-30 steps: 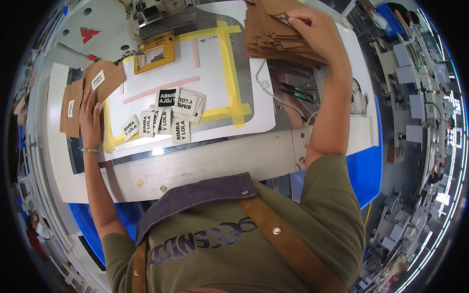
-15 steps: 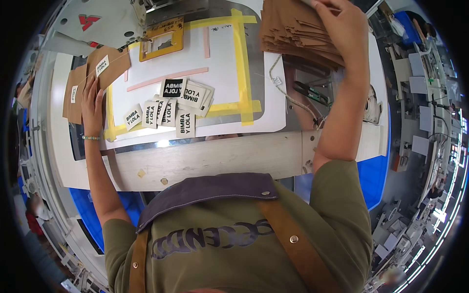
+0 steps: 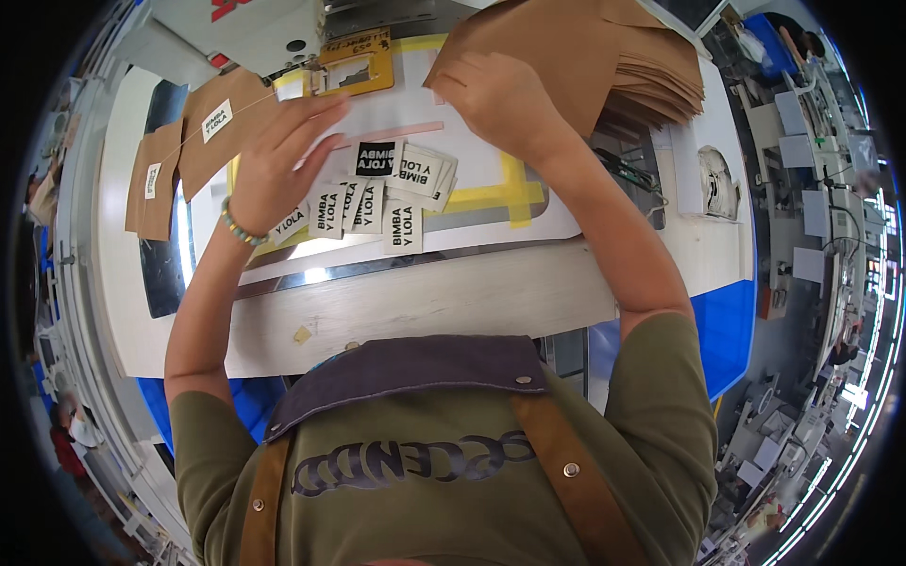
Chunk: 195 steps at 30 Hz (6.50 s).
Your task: Sewing brand labels onto small brown leather or cardstock pieces using an industrial sewing machine.
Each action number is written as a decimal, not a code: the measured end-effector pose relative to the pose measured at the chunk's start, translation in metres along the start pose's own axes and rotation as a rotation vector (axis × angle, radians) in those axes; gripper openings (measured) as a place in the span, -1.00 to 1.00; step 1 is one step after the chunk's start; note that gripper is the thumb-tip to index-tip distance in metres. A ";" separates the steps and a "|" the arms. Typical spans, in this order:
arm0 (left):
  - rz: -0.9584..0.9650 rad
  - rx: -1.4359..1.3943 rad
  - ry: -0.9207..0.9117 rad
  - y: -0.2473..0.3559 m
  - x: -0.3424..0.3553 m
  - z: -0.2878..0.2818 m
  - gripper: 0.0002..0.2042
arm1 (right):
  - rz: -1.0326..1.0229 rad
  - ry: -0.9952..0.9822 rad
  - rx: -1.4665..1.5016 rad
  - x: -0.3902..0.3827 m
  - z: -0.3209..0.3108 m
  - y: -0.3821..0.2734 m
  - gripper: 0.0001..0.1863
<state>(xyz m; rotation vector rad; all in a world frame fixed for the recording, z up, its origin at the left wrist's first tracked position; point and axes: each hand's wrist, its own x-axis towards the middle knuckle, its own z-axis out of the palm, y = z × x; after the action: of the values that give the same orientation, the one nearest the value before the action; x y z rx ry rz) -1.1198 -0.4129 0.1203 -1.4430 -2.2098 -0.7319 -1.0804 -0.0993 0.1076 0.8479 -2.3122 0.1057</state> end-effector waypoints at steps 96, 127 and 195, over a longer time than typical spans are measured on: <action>-0.436 0.355 -0.286 -0.060 -0.101 -0.038 -0.43 | 0.274 -0.519 0.297 -0.019 -0.009 -0.036 -0.35; -0.308 0.220 -0.366 -0.033 -0.093 -0.032 -0.35 | 0.230 -0.463 0.361 -0.030 -0.013 -0.035 -0.33; -0.608 -0.746 -0.159 0.012 -0.027 -0.016 -0.51 | 0.783 0.056 1.051 0.039 0.000 -0.074 -0.85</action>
<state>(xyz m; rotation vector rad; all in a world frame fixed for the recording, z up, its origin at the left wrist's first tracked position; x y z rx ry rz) -1.0977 -0.4386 0.1194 -1.0994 -2.6733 -1.8519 -1.0580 -0.1784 0.1206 0.2826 -2.3203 1.7420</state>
